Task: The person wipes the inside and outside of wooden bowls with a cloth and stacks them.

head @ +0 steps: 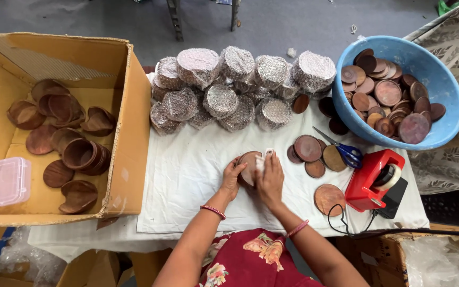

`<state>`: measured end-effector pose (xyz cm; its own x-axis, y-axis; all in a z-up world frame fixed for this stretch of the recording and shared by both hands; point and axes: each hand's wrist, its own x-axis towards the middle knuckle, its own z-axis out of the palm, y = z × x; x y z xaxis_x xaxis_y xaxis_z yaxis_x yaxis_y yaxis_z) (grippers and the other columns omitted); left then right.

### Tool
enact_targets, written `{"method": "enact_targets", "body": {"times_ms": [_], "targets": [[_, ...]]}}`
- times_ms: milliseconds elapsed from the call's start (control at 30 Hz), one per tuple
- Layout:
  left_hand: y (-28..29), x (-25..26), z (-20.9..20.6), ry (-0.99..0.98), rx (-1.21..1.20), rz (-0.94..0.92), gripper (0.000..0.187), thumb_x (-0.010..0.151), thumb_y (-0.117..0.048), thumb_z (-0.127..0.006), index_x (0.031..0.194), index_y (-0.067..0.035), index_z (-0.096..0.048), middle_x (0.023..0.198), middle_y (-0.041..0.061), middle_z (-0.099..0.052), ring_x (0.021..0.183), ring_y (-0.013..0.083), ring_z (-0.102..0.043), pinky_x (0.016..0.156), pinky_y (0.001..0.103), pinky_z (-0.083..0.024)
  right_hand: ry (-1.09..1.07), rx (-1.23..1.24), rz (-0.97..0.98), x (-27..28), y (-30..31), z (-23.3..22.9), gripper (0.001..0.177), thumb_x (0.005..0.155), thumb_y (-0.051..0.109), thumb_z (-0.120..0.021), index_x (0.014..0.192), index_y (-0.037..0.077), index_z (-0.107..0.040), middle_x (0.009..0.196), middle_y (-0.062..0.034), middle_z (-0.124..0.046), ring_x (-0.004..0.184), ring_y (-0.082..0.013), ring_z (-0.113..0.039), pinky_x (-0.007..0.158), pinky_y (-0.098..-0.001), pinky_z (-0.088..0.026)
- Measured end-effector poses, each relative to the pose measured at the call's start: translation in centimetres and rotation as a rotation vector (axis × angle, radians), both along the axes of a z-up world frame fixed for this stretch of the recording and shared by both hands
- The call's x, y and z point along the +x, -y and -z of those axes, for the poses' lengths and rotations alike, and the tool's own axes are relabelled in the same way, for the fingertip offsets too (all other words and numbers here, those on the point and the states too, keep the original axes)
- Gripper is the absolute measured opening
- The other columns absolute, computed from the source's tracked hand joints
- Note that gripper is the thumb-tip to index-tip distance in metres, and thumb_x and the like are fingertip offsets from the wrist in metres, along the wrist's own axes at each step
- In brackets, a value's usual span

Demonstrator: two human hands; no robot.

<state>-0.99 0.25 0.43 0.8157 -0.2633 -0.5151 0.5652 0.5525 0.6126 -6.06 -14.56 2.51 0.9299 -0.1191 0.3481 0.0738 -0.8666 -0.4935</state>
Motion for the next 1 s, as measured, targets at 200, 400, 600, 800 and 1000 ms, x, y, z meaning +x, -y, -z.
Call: {"method": "enact_targets", "body": {"times_ms": [200, 400, 600, 800, 1000], "targets": [[-0.8, 0.4, -1.4, -0.136, -0.278, 0.052, 0.055, 0.094, -0.051, -0.059, 0.133, -0.012, -0.062, 0.124, 0.008, -0.068, 0.115, 0.0234, -0.063, 0.098, 0.039, -0.051, -0.078, -0.157, -0.268, 0.5, -4.3, -2.9, 0.068, 0.103, 0.048, -0.044, 0.156, 0.007, -0.042, 0.166, -0.0155, -0.032, 0.154, -0.0358, -0.025, 0.122, -0.0519, -0.012], [0.0, 1.6, 0.4, -0.059, -0.5, -0.183, 0.05, 0.102, -0.049, -0.047, 0.132, -0.013, -0.062, 0.127, 0.004, -0.067, 0.116, 0.0209, -0.065, 0.099, 0.035, -0.054, -0.008, 0.066, -0.079, 6.3, -4.4, -3.7, 0.048, 0.106, 0.034, -0.05, 0.145, 0.006, -0.059, 0.161, -0.0147, -0.042, 0.15, -0.0378, -0.032, 0.12, -0.0518, -0.021], [-0.8, 2.9, 9.8, -0.085, -0.323, -0.02, 0.051, 0.102, -0.042, -0.037, 0.132, -0.011, -0.064, 0.129, 0.013, -0.068, 0.117, 0.0281, -0.065, 0.098, 0.039, -0.055, -0.046, -0.126, -0.467, 3.3, -4.8, -3.2, 0.038, 0.102, 0.033, -0.054, 0.131, 0.013, -0.07, 0.146, -0.0054, -0.058, 0.137, -0.0302, -0.049, 0.11, -0.0457, -0.037], [-1.6, 2.4, 2.3, -0.142, -0.25, -0.029, 0.066, 0.096, -0.065, -0.033, 0.136, -0.019, -0.059, 0.133, 0.004, -0.066, 0.118, 0.0218, -0.064, 0.097, 0.039, -0.054, -0.229, -0.245, -0.191, 7.1, -6.4, -8.2, 0.037, 0.092, 0.037, -0.055, 0.118, 0.016, -0.072, 0.139, -0.0064, -0.058, 0.14, -0.0296, -0.042, 0.113, -0.0566, -0.025], [-1.4, 1.1, 0.4, 0.05, -0.158, -0.047, 0.06, 0.091, -0.047, -0.071, 0.136, -0.011, -0.059, 0.131, 0.005, -0.067, 0.119, 0.0195, -0.064, 0.104, 0.037, -0.052, -0.243, 0.034, 0.1, 8.4, -0.8, -0.2, 0.048, 0.108, 0.038, -0.038, 0.143, 0.011, -0.057, 0.163, -0.0161, -0.04, 0.151, -0.0328, -0.035, 0.12, -0.0547, -0.025]]}}
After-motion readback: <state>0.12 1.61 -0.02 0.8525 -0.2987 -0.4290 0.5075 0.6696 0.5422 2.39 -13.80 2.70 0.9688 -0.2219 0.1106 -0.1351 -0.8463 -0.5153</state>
